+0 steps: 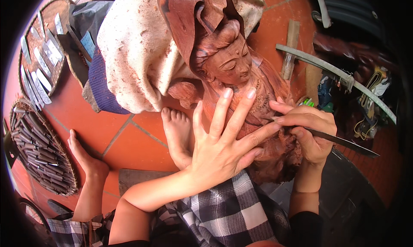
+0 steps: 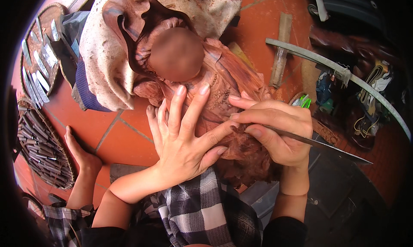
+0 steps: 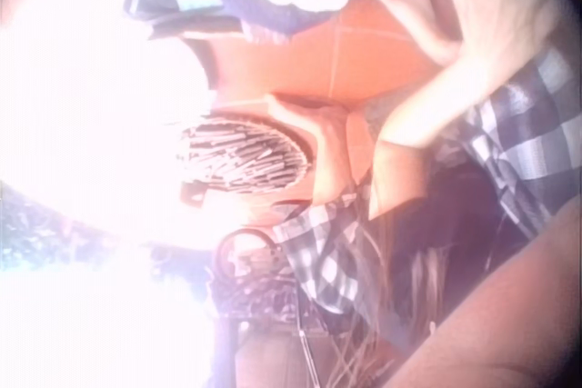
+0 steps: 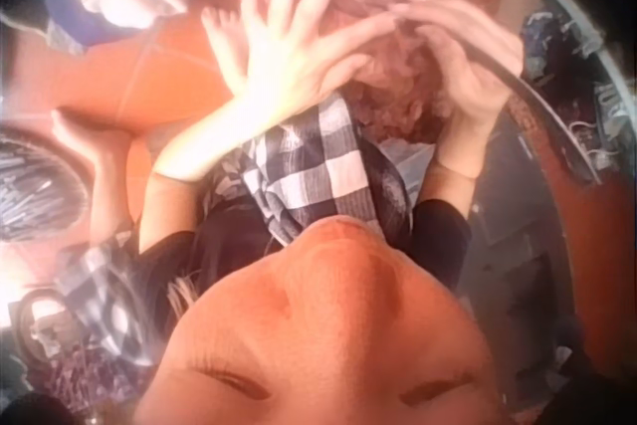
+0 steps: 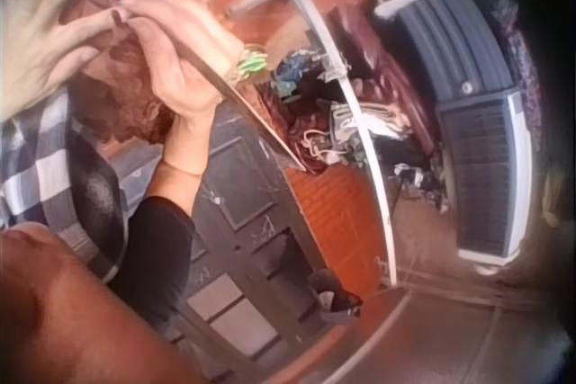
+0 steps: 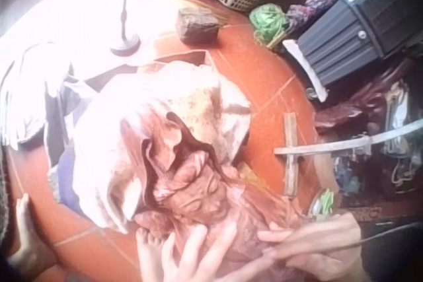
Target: The person carves a wooden statue of a seated figure using a chisel and sandpaper. They refine details on the face and torso, then sand the surface and apply a liquid finish.
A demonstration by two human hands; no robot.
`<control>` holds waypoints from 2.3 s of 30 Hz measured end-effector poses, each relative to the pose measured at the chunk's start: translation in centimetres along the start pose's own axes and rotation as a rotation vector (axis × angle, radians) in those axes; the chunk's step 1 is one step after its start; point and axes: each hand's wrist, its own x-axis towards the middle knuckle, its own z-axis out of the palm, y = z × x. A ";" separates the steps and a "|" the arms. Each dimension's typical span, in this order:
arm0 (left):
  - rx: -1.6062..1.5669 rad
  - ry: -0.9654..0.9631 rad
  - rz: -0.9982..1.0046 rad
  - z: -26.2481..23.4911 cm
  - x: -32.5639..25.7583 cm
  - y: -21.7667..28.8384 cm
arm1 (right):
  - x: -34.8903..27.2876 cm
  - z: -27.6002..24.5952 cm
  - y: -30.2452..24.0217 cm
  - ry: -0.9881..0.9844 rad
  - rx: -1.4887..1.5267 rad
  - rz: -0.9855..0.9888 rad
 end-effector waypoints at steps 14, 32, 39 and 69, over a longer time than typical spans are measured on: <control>-0.070 -0.052 0.015 -0.6 0.6 0.4 | -0.7 -0.1 0.7 0.158 0.140 0.095; 0.028 -0.061 0.043 -0.7 0.4 0.3 | -0.3 -0.3 0.6 0.097 0.110 0.183; 0.011 -0.089 0.030 -0.9 0.2 0.3 | 0.2 -0.5 0.1 0.060 0.082 0.178; -0.071 -0.066 0.029 -0.9 0.7 0.3 | 0.0 -0.2 0.5 0.096 0.082 0.154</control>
